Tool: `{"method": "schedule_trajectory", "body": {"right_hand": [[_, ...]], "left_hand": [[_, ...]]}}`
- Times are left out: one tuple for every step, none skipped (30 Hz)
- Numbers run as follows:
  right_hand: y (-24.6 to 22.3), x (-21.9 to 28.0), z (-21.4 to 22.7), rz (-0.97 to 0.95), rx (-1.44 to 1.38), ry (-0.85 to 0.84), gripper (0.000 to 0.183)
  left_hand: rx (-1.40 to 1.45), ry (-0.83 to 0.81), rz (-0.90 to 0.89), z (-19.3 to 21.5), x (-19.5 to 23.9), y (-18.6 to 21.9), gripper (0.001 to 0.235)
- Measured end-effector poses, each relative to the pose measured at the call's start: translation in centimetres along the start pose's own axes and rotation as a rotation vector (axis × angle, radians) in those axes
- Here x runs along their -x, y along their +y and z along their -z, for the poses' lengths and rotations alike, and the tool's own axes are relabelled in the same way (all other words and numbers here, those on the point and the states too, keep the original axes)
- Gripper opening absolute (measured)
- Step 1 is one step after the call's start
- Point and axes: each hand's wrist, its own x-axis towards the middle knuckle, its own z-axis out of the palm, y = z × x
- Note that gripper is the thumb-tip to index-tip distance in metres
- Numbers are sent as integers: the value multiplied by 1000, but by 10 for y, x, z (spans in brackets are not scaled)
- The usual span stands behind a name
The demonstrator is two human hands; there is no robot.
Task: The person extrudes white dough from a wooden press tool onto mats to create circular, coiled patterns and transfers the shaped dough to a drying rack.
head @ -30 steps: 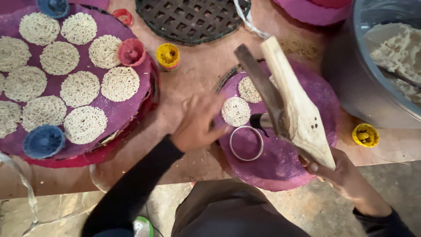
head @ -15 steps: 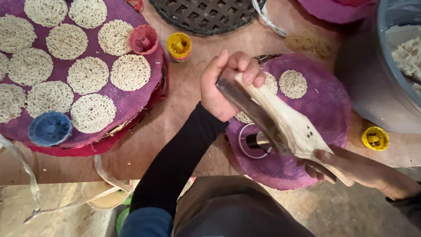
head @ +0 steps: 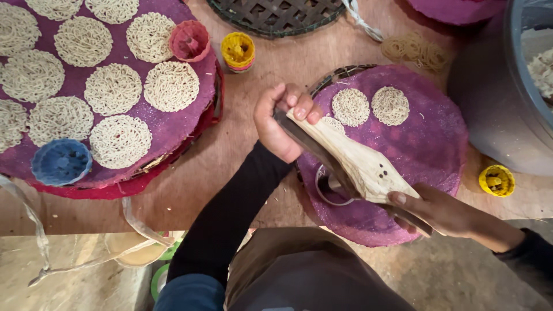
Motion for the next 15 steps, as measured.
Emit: {"method": "schedule_trajectory", "body": {"right_hand": [[-1, 3, 0, -8, -14, -7, 74], [-1, 6, 0, -16, -28, -14, 74], [-1, 9, 1, -24, -43, -21, 75], [0, 12, 3, -87, -45, -5, 76], [2, 16, 6, -150, -47, 11, 77], [4, 20, 9, -213, -49, 28, 78], [6, 22, 12, -249, -15, 40, 80], [8, 24, 15, -284, 19, 53, 81], [9, 26, 19, -320, 54, 66, 82], [11, 27, 22, -295, 124, 94, 82], [12, 27, 24, -269, 193, 121, 82], [13, 26, 26, -243, 261, 148, 83], [13, 25, 27, -224, 312, 172, 84], [12, 23, 27, -205, 363, 199, 86], [10, 21, 27, -186, 414, 226, 88]], "left_hand": [[2, 37, -14, 1, 2, -3, 31], [18, 65, -3, 2, 4, -6, 31], [35, 93, 8, 3, 5, -9, 30], [53, 120, 19, 4, 6, -13, 30], [57, 128, 0, 5, 6, -18, 30], [62, 136, -18, 6, 6, -22, 30], [66, 145, -36, 7, 5, -27, 30], [90, 144, -28, 8, 4, -30, 30], [113, 143, -20, 9, 3, -33, 29], [137, 143, -12, 9, 2, -36, 29], [131, 133, -23, 10, 0, -37, 30], [125, 124, -33, 12, -2, -38, 30], [119, 114, -43, 13, -4, -38, 31], [112, 99, -45, 14, -6, -38, 31], [106, 83, -46, 15, -9, -35, 31]]}}
